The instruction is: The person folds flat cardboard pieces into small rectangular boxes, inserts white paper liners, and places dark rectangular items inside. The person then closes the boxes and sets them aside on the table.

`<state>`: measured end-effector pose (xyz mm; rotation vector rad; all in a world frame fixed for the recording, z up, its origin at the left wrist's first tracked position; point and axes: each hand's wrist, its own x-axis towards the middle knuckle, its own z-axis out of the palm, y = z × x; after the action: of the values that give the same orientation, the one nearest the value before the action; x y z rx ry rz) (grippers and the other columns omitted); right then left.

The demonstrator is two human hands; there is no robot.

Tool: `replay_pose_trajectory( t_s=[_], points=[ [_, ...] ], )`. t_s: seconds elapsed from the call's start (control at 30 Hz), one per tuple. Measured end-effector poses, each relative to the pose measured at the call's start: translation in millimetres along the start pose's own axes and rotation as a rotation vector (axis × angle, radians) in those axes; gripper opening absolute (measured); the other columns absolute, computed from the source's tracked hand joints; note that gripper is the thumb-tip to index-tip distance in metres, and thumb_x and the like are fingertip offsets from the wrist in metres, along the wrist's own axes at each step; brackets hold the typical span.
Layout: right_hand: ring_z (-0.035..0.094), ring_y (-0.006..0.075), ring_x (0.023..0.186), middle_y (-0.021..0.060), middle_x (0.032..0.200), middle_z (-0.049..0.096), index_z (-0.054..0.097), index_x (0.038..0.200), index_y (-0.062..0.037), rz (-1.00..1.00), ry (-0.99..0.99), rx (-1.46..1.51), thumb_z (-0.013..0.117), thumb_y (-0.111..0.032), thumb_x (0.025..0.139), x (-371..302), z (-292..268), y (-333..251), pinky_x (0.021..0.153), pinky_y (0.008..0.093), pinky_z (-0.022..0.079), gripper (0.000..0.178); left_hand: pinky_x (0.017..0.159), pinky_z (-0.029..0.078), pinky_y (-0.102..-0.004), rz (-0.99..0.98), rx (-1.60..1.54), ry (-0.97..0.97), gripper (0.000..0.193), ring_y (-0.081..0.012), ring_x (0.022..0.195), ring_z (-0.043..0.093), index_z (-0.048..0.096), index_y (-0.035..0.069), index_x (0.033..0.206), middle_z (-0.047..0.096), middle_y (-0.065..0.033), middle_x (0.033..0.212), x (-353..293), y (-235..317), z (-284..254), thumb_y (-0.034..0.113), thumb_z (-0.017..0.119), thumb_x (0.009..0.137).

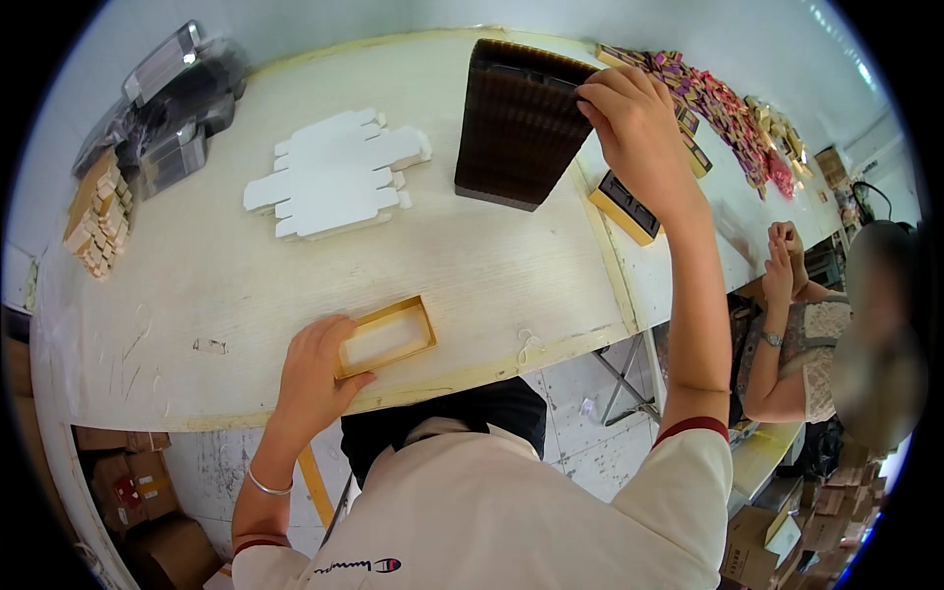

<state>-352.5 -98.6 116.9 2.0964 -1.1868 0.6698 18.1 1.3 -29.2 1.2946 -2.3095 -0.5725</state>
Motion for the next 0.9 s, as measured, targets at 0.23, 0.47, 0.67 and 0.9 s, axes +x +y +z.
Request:
replay_pose_trajectory(
  t_s=[0.23,0.47,0.67,0.9],
  points=[
    [0.057,0.0242,0.085,0.0054,0.076,0.062,0.063,0.075,-0.0041,0.113,-0.169,0.155,0.072,-0.012,0.075,19.0,-11.1,17.7,0.078,0.0383,0.042,0.012,0.097,0.039,-0.0420,-0.115,-0.114,-0.035,0.073,-0.0335,0.115,0.048,0.051,0.010,0.126,0.059,-0.0117,0.117,7.0,0.9,-6.7,0.017,0.085,0.062],
    [0.058,0.0121,0.079,0.0024,0.080,0.063,0.066,0.093,-0.0015,0.392,0.079,0.775,0.066,-0.020,0.089,16.5,-60.3,-21.6,0.072,0.0268,0.044,0.019,0.097,0.038,-0.0389,0.009,-0.099,-0.022,0.078,-0.0312,0.112,0.045,0.050,0.011,0.129,0.058,-0.0082,0.117,19.7,4.2,1.7,0.015,0.085,0.059],
    [0.049,0.0055,0.078,-0.0024,0.086,0.054,0.063,0.108,-0.0050,0.696,-0.964,1.564,0.058,-0.026,0.092,-44.6,-13.1,-101.8,0.062,0.0205,0.038,0.026,0.092,0.040,-0.0374,-0.024,-0.050,-0.073,0.084,-0.0287,0.106,0.049,0.043,0.011,0.138,0.058,-0.0073,0.116,21.8,8.2,-2.3,0.013,0.082,0.063],
    [0.058,0.0066,0.082,0.0001,0.089,0.063,0.062,0.101,-0.0021,1.304,-1.157,1.455,0.060,-0.025,0.091,-61.4,42.0,-140.1,0.072,0.0207,0.046,0.025,0.088,0.044,-0.0383,0.097,-0.192,-0.090,0.089,-0.0282,0.097,0.051,0.036,0.014,0.144,0.059,-0.0072,0.112,25.1,0.1,4.9,0.011,0.080,0.066]
  ],
)
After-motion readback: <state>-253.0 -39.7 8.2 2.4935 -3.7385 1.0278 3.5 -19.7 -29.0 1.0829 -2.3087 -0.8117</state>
